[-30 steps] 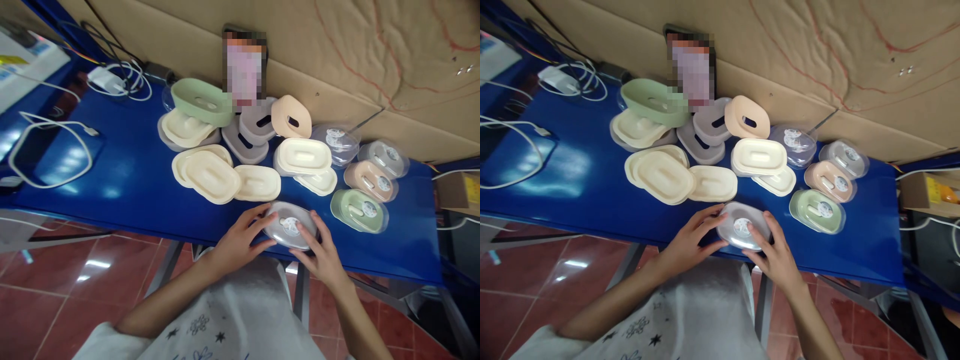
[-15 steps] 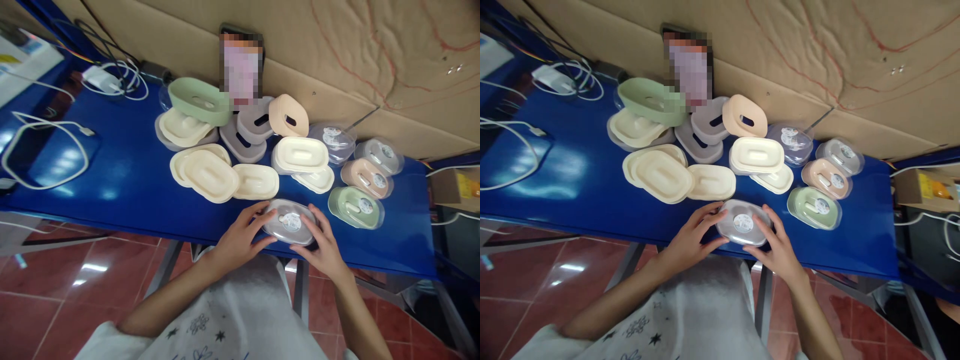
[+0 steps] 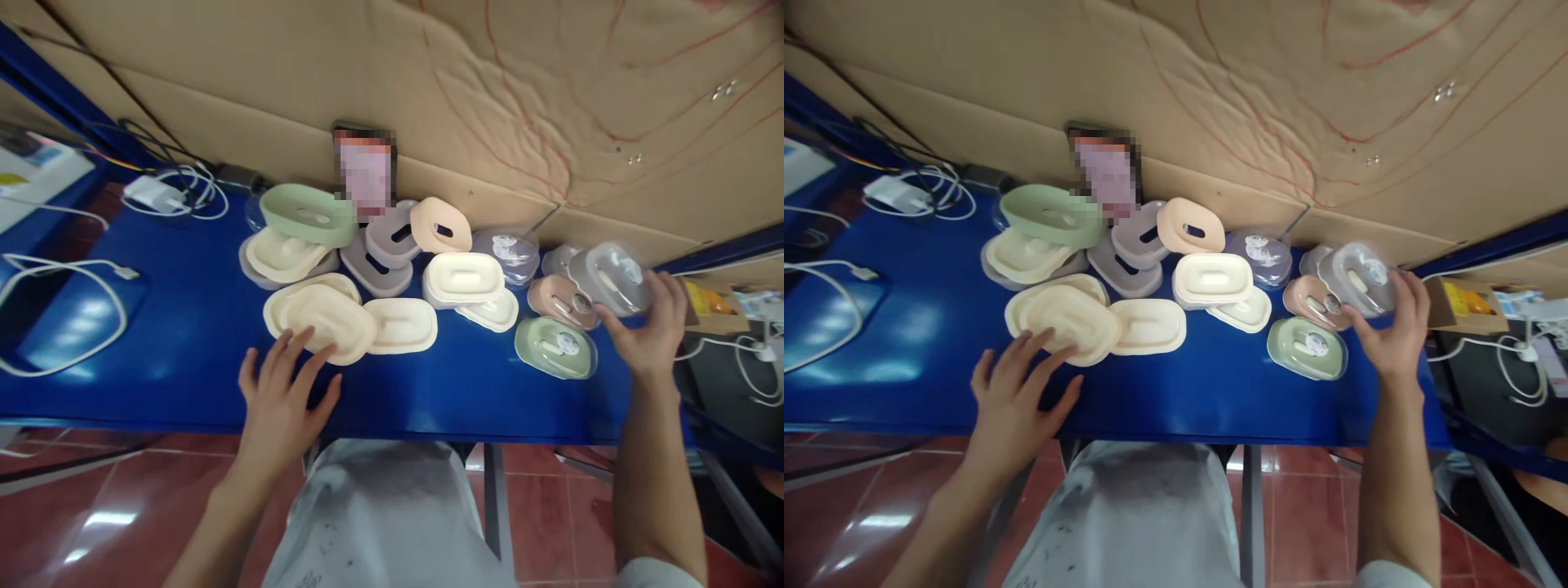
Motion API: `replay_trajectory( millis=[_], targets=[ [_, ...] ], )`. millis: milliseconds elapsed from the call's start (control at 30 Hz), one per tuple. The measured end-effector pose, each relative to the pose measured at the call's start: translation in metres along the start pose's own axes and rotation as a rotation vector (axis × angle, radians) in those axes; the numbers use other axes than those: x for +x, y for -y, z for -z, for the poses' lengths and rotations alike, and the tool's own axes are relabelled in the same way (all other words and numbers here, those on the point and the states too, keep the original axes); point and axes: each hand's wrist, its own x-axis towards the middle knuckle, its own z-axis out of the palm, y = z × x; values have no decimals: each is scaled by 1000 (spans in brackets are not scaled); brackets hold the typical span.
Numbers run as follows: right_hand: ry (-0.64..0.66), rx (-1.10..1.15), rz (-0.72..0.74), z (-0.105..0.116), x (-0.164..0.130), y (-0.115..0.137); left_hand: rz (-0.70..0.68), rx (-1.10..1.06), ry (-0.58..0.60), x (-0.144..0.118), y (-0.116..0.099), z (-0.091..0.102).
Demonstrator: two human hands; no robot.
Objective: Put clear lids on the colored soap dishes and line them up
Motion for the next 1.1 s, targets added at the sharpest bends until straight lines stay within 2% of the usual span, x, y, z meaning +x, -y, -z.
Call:
replay_trajectory(
  millis=[67,133,200,233,300,400,500,600,667,767,800,867,967,1100],
  targets=[
    [83,-2,-42,-19,7,-32,-62,-27,62,-4,4,-2],
    [117,-12,-39,-29,9,-46,-121,-65,62,-11,-2,-3],
    [115,-23,-24,-29,10,-40,-175,-92,39,-16,-15,-3],
    [104,-29,-18,-26,10,-29,-205,-109,39,-18,-24,-4],
    [101,-30,-1,-17,10,8,-270,-152,77,-21,-40,-6],
    [121,106,140,-10,5,93,-377,-246,193,-21,-61,-11],
    [338,295,344,-12,-11,182,-470,-347,261,-20,-73,-16],
    [523,428,522,-11,-36,247,-470,-362,195,-20,-67,-16],
    [579,471,568,-7,-51,268,-369,-310,100,-18,-53,-12],
    [572,491,554,-7,-58,269,-191,-185,41,-9,-28,-4],
    [544,482,525,-9,-55,264,-168,-155,54,-5,-22,-1],
    [472,422,437,-19,-42,250,-206,-154,113,2,-20,0],
    [431,265,348,-37,-16,233,-336,-235,248,3,-37,-4],
    [427,124,340,-53,1,233,-398,-253,346,-4,-64,-15]
  ],
)
